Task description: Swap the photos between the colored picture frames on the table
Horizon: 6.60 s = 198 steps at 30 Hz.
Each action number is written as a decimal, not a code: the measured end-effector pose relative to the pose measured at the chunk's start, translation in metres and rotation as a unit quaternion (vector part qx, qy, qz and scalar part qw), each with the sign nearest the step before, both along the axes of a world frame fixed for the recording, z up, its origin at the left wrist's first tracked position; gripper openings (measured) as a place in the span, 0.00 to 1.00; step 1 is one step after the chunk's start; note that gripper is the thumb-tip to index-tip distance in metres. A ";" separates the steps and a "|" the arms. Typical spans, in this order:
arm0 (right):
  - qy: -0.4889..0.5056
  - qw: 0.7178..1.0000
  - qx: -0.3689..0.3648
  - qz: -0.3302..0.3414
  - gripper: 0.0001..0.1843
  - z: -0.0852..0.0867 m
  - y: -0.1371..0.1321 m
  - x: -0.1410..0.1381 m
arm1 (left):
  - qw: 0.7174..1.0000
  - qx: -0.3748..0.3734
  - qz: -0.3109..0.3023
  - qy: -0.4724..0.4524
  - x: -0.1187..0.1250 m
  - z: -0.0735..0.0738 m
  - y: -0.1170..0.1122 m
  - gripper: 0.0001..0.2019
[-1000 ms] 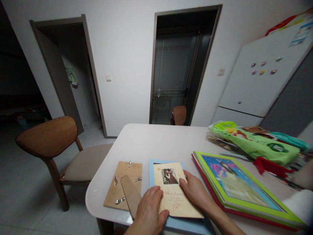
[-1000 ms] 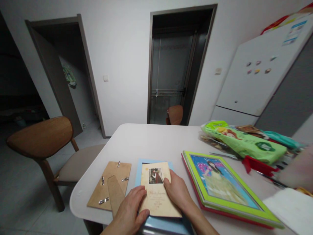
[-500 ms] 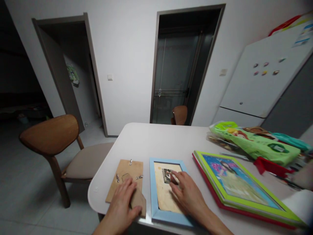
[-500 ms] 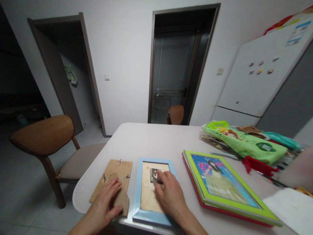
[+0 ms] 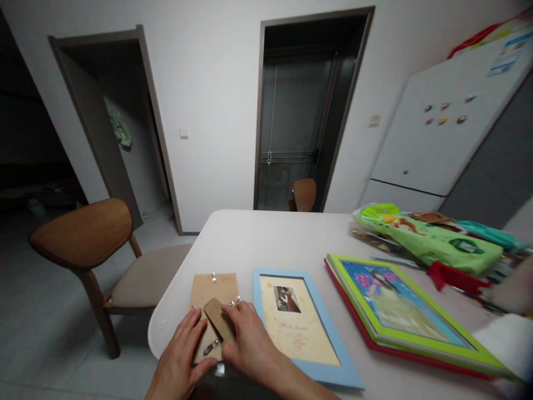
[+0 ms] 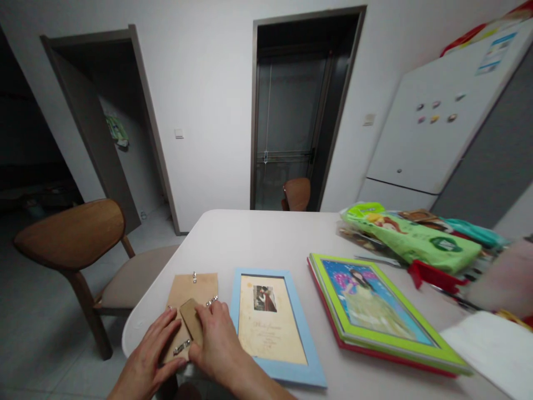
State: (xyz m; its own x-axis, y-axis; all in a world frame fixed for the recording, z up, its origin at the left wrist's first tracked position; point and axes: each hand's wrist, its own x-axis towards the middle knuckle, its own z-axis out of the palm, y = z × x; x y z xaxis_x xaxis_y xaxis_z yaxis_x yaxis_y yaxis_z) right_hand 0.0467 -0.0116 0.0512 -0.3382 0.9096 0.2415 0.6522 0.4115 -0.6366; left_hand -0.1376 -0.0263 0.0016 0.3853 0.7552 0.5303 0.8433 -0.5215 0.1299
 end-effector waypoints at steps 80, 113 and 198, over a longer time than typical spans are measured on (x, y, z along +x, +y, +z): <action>-0.166 0.983 0.061 0.049 0.15 -0.014 -0.024 0.135 | 0.969 -0.204 -0.126 -0.057 0.128 0.008 0.011 0.19; -0.156 0.981 0.025 -0.111 0.16 -0.017 0.058 0.106 | 0.964 -0.167 -0.145 -0.147 0.128 -0.001 0.014 0.20; 0.254 0.921 0.024 -0.295 0.38 0.047 0.113 0.164 | 0.816 -0.261 -0.003 -0.516 0.165 0.099 0.129 0.21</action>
State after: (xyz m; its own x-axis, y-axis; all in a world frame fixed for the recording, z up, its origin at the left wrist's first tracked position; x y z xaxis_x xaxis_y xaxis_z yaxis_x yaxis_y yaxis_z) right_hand 0.2107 0.1017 0.0986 0.3802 0.8826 0.2766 0.3936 0.1163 -0.9119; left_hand 0.0276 0.1024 0.1005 -0.0585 0.9816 0.1820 0.1433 -0.1722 0.9746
